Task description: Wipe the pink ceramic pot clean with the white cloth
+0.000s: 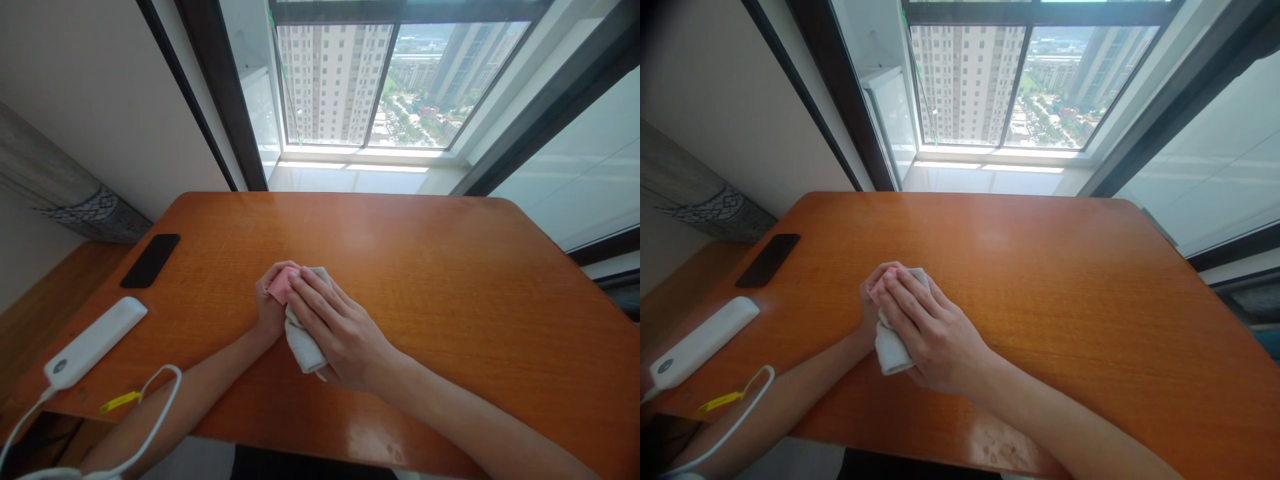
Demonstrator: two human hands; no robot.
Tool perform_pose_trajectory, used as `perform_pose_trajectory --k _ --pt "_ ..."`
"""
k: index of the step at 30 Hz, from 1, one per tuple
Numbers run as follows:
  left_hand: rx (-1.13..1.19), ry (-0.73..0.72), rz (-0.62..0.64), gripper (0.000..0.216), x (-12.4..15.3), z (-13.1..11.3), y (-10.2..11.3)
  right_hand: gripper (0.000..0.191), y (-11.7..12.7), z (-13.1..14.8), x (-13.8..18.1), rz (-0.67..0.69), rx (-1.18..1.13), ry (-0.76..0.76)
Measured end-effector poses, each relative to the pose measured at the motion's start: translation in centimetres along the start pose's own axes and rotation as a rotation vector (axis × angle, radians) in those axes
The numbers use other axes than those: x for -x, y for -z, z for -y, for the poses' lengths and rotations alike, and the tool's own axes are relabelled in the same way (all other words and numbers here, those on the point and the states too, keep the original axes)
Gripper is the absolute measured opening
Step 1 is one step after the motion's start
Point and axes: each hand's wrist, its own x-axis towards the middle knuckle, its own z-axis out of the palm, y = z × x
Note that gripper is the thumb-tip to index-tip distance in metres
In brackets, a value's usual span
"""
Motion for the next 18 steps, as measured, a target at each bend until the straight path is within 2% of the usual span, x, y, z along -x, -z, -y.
perform_pose_trajectory --k 2,3,6,8,10,11,13,15,18 --pt "0.083 -0.021 -0.119 0.031 -0.9 0.2 0.1 0.074 -0.5 -1.5 0.2 -0.044 -0.062 -0.056" --pt "0.12 -0.034 -0.177 0.03 -1.4 0.3 0.1 0.07 -0.7 -2.4 0.4 -0.073 -0.111 -0.132" --pt "0.149 -0.043 -0.235 0.028 -2.2 1.2 0.1 0.062 -1.1 -4.9 0.5 -0.202 -0.346 -0.571" --pt "0.139 -0.046 -0.216 0.027 -2.2 1.6 0.1 0.07 -1.1 -5.8 0.5 -0.306 -0.549 -0.914" --pt "0.118 -0.07 -0.18 0.029 -1.9 1.8 -0.1 0.075 -1.2 -5.6 0.4 -0.441 -0.675 -1.121" --pt "0.111 -0.079 -0.164 0.03 -1.6 1.9 -0.2 0.072 -1.4 -5.1 0.3 -0.515 -0.682 -1.131" --pt "0.116 -0.069 -0.127 0.033 -1.1 1.8 -0.4 0.062 -2.2 -3.7 0.2 -0.578 -0.613 -0.963" --pt "0.127 -0.034 -0.07 0.036 -0.6 1.7 -0.5 0.059 -3.2 -2.2 0.2 -0.502 -0.515 -0.718" --pt "0.103 -0.021 0.039 0.04 0.1 1.5 -0.4 0.076 -4.0 -1.3 0.5 -0.423 -0.374 -0.527"
